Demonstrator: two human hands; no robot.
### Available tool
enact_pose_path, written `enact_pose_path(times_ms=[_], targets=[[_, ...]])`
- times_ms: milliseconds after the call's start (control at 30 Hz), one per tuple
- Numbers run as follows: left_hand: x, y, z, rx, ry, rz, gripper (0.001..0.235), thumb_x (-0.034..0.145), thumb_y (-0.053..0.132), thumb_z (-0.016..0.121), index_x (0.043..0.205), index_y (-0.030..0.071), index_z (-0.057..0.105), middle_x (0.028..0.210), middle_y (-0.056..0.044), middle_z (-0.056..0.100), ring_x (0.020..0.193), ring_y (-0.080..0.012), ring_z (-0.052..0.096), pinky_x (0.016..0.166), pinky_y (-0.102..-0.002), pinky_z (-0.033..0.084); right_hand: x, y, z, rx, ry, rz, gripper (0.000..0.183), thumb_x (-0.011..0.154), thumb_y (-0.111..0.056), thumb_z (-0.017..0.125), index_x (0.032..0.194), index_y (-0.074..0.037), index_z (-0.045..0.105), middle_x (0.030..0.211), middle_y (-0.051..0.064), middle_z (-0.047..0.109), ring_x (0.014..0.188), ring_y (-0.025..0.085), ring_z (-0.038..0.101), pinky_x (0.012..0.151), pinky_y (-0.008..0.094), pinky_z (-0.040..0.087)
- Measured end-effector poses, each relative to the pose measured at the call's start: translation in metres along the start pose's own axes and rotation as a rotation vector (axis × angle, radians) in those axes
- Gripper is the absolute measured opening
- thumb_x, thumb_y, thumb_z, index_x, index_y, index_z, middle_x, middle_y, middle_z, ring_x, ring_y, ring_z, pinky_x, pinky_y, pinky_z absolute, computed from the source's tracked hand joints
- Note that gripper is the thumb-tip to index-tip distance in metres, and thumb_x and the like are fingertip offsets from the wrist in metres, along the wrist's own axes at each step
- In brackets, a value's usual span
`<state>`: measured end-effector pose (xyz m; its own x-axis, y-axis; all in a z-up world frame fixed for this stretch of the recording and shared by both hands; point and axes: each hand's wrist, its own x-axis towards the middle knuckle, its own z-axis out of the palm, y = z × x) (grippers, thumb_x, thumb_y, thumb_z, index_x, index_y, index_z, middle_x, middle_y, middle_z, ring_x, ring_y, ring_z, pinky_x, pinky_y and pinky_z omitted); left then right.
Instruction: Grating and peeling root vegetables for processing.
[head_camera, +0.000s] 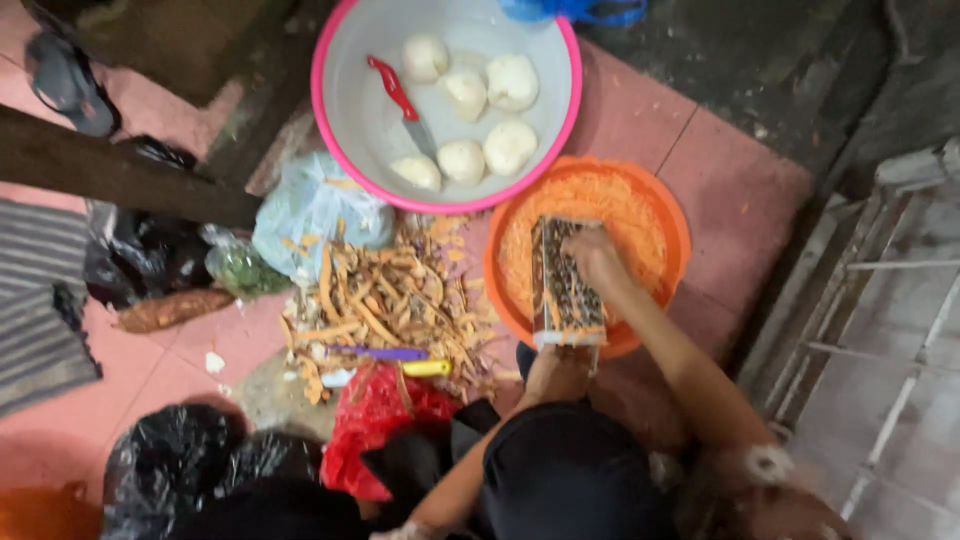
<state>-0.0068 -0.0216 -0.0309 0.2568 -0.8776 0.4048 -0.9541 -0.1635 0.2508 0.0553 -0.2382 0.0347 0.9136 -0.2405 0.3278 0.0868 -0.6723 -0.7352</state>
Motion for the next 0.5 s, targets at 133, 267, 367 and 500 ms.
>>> enact_pose_path(times_ms=[133,267,367,500], targets=[[0.036,-0.001,-0.060,-0.008,0.081,0.026,0.017,0.078,0.016,0.056,0.079,0.006,0.070,0.059,-0.014,0.060,0.050,-0.0328,0.056,0.053,-0.049,0.035,0.008,0.037,-0.001,-0.156,0.067,0.044,0.018,0.102,-0.011,0.053,0.092,-0.004,0.066,0.085,0.012,0.056,0.084,0.033,0.056,0.078,0.040,0.048],[0.025,0.007,-0.055,0.016,0.051,0.020,0.017,0.083,0.012,0.054,0.081,0.001,0.068,0.056,-0.017,0.059,0.048,-0.0347,0.057,0.055,-0.051,0.036,0.000,0.061,0.019,-0.384,0.113,0.146,0.015,0.092,-0.017,0.062,0.090,-0.021,0.076,0.083,0.003,0.058,0.083,0.026,0.060,0.076,0.035,0.051],[0.046,0.006,-0.093,0.035,0.030,0.034,0.020,0.080,0.015,0.055,0.084,0.000,0.067,0.058,-0.016,0.061,0.050,-0.0347,0.056,0.053,-0.052,0.035,-0.029,0.046,0.036,-0.107,0.189,0.020,0.015,0.097,-0.013,0.061,0.103,-0.014,0.076,0.087,0.004,0.059,0.082,0.027,0.060,0.079,0.030,0.051],[0.012,0.000,-0.032,-0.020,0.084,0.072,0.021,0.082,0.013,0.054,0.087,-0.001,0.069,0.063,-0.018,0.063,0.053,-0.0347,0.058,0.054,-0.051,0.037,0.001,0.002,0.025,0.674,0.433,0.902,0.036,0.094,-0.015,0.054,0.128,-0.003,0.049,0.084,-0.005,0.048,0.063,0.003,0.044,0.060,0.018,0.035]])
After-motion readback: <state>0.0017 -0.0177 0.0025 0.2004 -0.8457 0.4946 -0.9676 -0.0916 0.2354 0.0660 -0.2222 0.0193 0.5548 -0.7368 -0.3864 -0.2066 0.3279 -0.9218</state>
